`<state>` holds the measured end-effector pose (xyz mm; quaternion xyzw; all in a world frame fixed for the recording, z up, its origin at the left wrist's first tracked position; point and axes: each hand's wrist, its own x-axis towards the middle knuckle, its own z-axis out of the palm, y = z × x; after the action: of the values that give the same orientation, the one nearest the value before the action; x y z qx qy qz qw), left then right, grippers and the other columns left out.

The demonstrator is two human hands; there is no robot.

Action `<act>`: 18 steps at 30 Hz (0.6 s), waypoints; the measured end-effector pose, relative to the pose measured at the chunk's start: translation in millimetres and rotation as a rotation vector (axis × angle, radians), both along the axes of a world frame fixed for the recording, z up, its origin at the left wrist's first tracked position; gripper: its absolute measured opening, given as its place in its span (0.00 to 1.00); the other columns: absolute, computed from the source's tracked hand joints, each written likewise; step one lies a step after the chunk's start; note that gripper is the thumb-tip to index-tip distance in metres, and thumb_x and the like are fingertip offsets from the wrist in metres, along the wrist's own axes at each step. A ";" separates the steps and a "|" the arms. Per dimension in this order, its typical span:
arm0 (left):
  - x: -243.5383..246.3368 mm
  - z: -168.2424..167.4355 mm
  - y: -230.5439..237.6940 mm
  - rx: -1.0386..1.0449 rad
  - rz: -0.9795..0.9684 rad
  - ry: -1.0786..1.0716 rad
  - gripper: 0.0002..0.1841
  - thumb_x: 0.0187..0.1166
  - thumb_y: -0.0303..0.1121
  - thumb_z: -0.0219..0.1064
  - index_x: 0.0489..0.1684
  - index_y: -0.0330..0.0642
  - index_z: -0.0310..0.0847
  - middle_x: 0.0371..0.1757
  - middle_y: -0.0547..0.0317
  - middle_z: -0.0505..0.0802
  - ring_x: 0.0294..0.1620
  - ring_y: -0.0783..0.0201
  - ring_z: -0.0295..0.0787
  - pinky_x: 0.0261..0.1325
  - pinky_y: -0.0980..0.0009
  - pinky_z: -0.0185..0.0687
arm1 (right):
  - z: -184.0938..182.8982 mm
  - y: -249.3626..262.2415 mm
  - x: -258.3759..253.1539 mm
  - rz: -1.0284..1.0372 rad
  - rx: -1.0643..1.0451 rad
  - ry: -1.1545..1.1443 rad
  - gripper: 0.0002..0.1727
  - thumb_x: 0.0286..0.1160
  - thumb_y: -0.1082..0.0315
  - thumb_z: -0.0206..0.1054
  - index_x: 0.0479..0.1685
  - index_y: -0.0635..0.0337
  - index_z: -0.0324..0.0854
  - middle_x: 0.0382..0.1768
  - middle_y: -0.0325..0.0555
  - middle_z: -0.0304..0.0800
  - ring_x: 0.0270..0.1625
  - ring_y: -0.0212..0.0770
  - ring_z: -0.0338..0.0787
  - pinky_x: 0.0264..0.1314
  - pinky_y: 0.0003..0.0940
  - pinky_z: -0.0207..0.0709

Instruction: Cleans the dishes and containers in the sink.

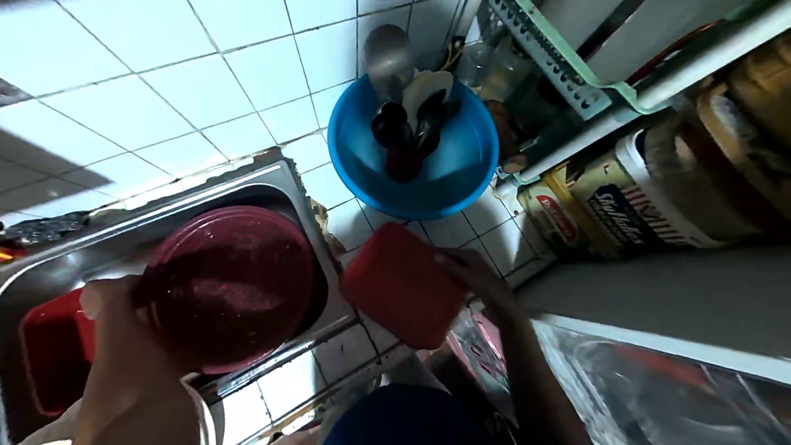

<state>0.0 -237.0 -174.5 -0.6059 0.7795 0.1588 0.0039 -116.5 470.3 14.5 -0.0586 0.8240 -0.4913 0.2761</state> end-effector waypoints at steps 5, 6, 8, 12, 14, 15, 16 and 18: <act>-12.1 39.2 31.9 0.083 -0.050 -0.248 0.33 0.81 0.42 0.67 0.77 0.23 0.70 0.78 0.26 0.78 0.81 0.33 0.74 0.80 0.36 0.67 | 15.8 74.7 25.5 -0.434 0.237 0.086 0.21 0.87 0.57 0.62 0.66 0.64 0.85 0.58 0.56 0.91 0.62 0.43 0.88 0.70 0.46 0.78; -10.1 37.4 28.1 0.061 -0.068 -0.250 0.32 0.81 0.42 0.68 0.74 0.22 0.72 0.76 0.25 0.79 0.79 0.32 0.75 0.78 0.35 0.70 | 12.5 80.2 26.5 -0.471 0.300 0.122 0.22 0.87 0.56 0.62 0.66 0.64 0.85 0.59 0.58 0.91 0.63 0.47 0.88 0.71 0.51 0.76; -1.6 8.1 -2.3 -0.007 -0.086 -0.220 0.32 0.76 0.43 0.70 0.69 0.22 0.76 0.71 0.24 0.82 0.76 0.30 0.78 0.73 0.33 0.74 | 7.0 82.5 24.6 -0.525 0.450 0.199 0.25 0.90 0.53 0.58 0.68 0.64 0.84 0.60 0.66 0.89 0.66 0.60 0.87 0.72 0.63 0.72; 2.1 -6.8 -15.3 -0.074 -0.051 -0.191 0.35 0.72 0.44 0.72 0.74 0.27 0.74 0.72 0.26 0.83 0.75 0.32 0.79 0.72 0.33 0.75 | -7.9 67.0 16.9 -0.555 0.757 0.493 0.31 0.87 0.63 0.60 0.89 0.57 0.65 0.88 0.66 0.62 0.87 0.72 0.64 0.81 0.72 0.62; -6.1 36.8 23.1 -0.061 -0.004 -0.145 0.38 0.72 0.44 0.74 0.78 0.27 0.69 0.75 0.26 0.80 0.78 0.32 0.76 0.75 0.34 0.72 | -21.0 51.7 16.5 -0.448 0.736 0.630 0.35 0.84 0.54 0.63 0.89 0.54 0.65 0.91 0.64 0.56 0.92 0.72 0.52 0.84 0.79 0.50; -11.5 58.7 42.6 -0.064 0.016 -0.128 0.41 0.70 0.46 0.76 0.79 0.27 0.68 0.77 0.27 0.79 0.80 0.34 0.75 0.77 0.36 0.71 | -27.6 43.6 18.7 -0.359 0.731 0.641 0.38 0.81 0.46 0.64 0.90 0.51 0.65 0.92 0.61 0.55 0.93 0.72 0.49 0.84 0.81 0.45; -16.6 80.8 63.0 -0.066 0.016 -0.100 0.43 0.68 0.47 0.79 0.79 0.26 0.68 0.76 0.26 0.79 0.80 0.33 0.75 0.77 0.36 0.70 | -35.4 38.2 21.9 -0.274 0.747 0.636 0.43 0.77 0.39 0.64 0.91 0.48 0.64 0.93 0.58 0.53 0.94 0.71 0.47 0.85 0.81 0.42; -26.7 112.9 94.3 -0.060 -0.084 -0.049 0.45 0.65 0.49 0.81 0.75 0.21 0.69 0.72 0.17 0.79 0.76 0.24 0.75 0.73 0.28 0.70 | -43.1 40.9 27.8 -0.174 0.799 0.588 0.46 0.73 0.39 0.69 0.93 0.42 0.60 0.93 0.57 0.52 0.94 0.72 0.47 0.83 0.84 0.41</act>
<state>-26.7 -142.7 -61.5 -0.5762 0.8083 0.1204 0.0114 -88.7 511.2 -28.6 -0.0154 0.9925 -0.1211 -0.0088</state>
